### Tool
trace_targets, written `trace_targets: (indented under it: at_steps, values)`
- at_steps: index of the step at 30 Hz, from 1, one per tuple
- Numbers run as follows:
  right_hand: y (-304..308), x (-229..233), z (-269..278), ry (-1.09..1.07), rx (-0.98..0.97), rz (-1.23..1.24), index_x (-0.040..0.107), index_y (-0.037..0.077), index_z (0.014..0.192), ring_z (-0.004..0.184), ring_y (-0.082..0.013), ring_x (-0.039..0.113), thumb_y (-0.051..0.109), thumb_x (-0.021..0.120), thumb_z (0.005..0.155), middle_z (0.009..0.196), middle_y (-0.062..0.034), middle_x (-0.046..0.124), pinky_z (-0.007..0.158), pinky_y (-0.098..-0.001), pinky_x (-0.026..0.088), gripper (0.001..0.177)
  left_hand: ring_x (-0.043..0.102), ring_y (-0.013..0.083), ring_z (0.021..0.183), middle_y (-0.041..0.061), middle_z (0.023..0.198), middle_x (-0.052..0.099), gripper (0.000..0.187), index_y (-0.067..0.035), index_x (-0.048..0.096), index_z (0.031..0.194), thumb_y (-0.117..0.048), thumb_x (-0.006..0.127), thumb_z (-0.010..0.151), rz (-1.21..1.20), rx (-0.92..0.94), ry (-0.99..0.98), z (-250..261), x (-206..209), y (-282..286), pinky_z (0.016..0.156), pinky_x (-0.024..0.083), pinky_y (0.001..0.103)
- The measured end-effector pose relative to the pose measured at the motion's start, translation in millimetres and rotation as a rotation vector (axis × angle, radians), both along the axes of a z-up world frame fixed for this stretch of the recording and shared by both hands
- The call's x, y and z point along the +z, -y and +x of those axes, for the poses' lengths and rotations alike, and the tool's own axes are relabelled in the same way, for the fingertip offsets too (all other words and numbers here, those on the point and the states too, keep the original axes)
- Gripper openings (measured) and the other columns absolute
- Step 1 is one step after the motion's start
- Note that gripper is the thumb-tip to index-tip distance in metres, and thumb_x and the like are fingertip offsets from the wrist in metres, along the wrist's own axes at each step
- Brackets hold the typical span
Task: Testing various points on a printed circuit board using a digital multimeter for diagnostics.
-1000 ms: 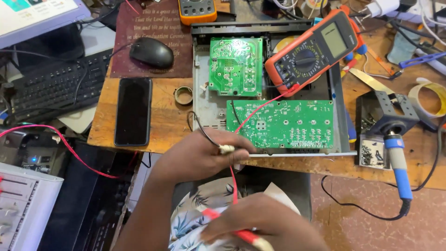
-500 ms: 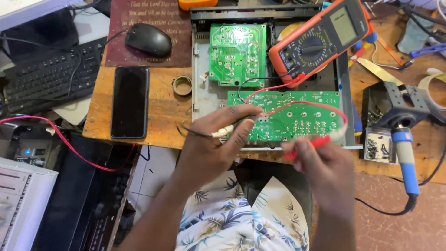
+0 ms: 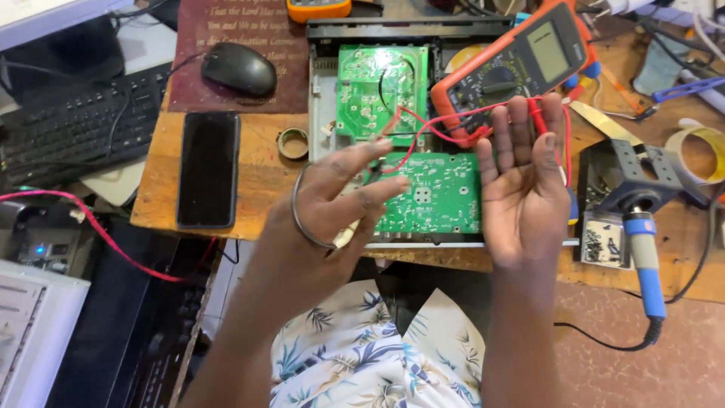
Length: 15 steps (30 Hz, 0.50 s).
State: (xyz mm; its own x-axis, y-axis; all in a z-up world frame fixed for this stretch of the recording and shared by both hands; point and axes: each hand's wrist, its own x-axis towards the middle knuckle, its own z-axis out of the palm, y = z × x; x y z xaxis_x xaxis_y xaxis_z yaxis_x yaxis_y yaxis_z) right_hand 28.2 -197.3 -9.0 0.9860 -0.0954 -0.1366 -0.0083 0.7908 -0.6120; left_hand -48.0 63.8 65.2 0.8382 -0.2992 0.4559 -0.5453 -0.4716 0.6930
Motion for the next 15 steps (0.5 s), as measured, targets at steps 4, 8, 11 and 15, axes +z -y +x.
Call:
trace_targets:
  at_steps: [4,8,11,15]
  values:
    - [13,-9,2,0.084,-0.078,0.221,0.05,0.017,0.168,0.158,-0.0346,0.057,0.019,0.058,0.113,0.165,-0.0156,0.061,0.117,-0.0481,0.059,0.055,0.075,0.0379,0.11,0.013,0.15,0.069,0.032,-0.01,0.075,0.123,-0.003,0.079,0.092,0.451,0.153,-0.015,21,5,-29,0.091,0.068,0.048]
    - [31,-22,-3,0.152,-0.042,0.319,0.053,0.012,0.167,0.147,-0.0373,0.065,0.017,0.05,0.122,0.159,-0.0183,0.066,0.115,-0.0546,0.061,0.045,0.06,0.0306,0.152,0.018,0.158,0.063,0.024,-0.008,0.068,0.138,-0.01,0.06,0.114,-0.187,0.051,-0.138,46,-9,-60,0.13,0.048,0.042]
    - [45,-20,-5,0.168,-0.093,0.371,0.063,0.004,0.158,0.136,-0.0299,0.073,0.012,0.06,0.118,0.145,-0.0162,0.075,0.105,-0.0403,0.067,0.041,0.065,0.032,0.145,0.015,0.149,0.07,0.02,-0.008,0.072,0.133,-0.01,0.061,0.116,-0.171,0.321,-0.083,59,-21,-70,0.122,0.053,0.043]
    - [49,-17,-17,0.162,-0.023,0.339,0.071,0.014,0.148,0.116,-0.0216,0.073,0.019,0.067,0.119,0.125,-0.0084,0.078,0.097,-0.0334,0.062,0.03,0.073,0.0289,0.132,0.017,0.14,0.072,0.021,-0.007,0.071,0.123,-0.023,0.059,0.115,-0.941,-0.05,-0.326,57,-49,-66,0.103,0.067,0.033]
